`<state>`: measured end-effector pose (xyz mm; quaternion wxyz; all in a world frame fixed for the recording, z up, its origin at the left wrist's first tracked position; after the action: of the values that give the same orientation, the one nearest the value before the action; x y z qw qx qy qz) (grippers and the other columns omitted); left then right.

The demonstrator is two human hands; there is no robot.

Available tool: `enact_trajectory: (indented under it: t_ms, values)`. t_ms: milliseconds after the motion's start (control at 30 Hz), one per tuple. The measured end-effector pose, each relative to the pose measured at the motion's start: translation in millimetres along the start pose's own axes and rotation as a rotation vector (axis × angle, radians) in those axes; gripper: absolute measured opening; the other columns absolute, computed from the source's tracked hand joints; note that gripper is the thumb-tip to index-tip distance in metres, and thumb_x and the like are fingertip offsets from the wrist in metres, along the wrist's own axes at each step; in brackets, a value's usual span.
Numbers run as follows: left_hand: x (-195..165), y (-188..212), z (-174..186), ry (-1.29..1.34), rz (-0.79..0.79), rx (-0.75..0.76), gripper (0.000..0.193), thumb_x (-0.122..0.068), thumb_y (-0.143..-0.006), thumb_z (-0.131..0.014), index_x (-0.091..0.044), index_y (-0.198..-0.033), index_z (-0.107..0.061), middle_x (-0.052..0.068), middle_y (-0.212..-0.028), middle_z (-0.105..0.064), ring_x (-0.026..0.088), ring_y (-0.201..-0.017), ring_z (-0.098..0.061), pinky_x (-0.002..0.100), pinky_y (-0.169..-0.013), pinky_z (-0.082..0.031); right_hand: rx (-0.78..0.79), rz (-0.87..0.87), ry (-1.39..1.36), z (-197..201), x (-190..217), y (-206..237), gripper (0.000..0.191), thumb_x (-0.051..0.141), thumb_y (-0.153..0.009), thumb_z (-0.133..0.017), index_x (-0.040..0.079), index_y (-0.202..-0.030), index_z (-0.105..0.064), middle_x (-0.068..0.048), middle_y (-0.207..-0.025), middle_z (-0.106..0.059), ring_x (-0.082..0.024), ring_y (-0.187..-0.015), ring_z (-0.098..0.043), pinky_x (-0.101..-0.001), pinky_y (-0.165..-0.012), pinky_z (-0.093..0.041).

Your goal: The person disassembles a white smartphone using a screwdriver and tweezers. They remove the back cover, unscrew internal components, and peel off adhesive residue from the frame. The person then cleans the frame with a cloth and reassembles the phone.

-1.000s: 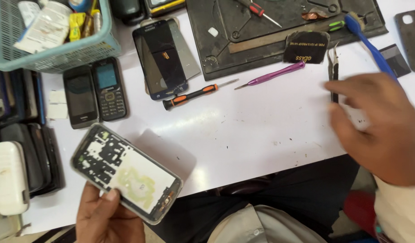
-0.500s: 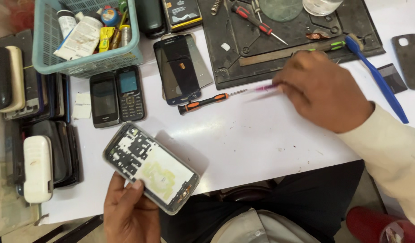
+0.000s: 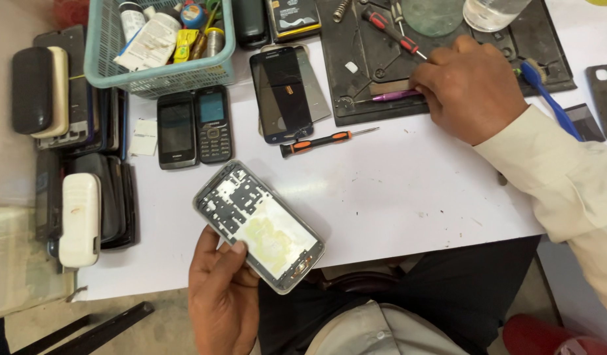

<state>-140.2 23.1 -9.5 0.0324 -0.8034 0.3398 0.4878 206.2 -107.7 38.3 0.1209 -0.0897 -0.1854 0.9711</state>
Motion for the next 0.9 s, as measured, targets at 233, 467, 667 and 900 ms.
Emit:
enact_trajectory:
  t_ms: [233, 467, 667, 900]
  values:
    - [2.9, -3.5, -9.8, -0.023, 0.004, 0.023, 0.05, -0.002, -0.096, -0.056, 0.009, -0.143, -0.046, 0.017, -0.1, -0.073, 0.017, -0.08, -0.07, 0.03, -0.069, -0.057, 0.004, -0.032, -0.04, 10.3, 8.4, -0.7, 0.01, 0.012, -0.088, -0.078, 0.008, -0.098, -0.079, -0.008, -0.09, -0.069, -0.03, -0.087, -0.062, -0.0448, -0.074, -0.051]
    - [9.8, -12.4, -38.1, -0.015, 0.004, 0.1, 0.049, 0.0, -0.094, -0.058, 0.003, -0.142, -0.049, 0.01, -0.115, -0.069, 0.014, -0.092, -0.066, 0.027, -0.075, -0.056, -0.014, -0.354, -0.635, 40.0, 36.6, 29.0, 0.021, 0.024, -0.105, -0.066, 0.004, -0.103, -0.072, -0.01, -0.095, -0.069, -0.019, -0.079, -0.062, -0.0323, -0.066, -0.05]
    - [16.2, -15.2, -76.6, -0.063, -0.013, 0.277, 0.05, 0.0, -0.096, -0.057, 0.007, -0.145, -0.047, 0.014, -0.123, -0.066, 0.017, -0.101, -0.068, 0.031, -0.084, -0.058, 0.141, -0.468, -1.248, 27.4, 109.5, 67.3, 0.033, 0.027, -0.094, -0.065, 0.002, -0.115, -0.07, -0.003, -0.086, -0.075, -0.008, -0.079, -0.066, -0.0244, -0.068, -0.054]
    - [16.3, -25.6, -89.4, -0.192, -0.059, 0.329, 0.049, 0.001, -0.095, -0.057, 0.007, -0.144, -0.05, 0.017, -0.125, -0.066, 0.019, -0.103, -0.069, 0.033, -0.09, -0.06, 0.073, -0.828, -1.401, 2.1, 115.5, 92.0, 0.027, 0.021, -0.096, -0.066, -0.003, -0.107, -0.072, -0.006, -0.074, -0.069, -0.009, -0.063, -0.056, -0.0251, -0.056, -0.048]
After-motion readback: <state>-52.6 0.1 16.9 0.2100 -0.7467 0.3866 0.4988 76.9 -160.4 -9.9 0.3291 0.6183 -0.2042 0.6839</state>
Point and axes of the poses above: each hand's wrist, its own y-axis away from the middle knuckle, its own z-axis out of the back of the hand, x = y × z, the point moved 5 cm from there along -y, towards the middle knuckle
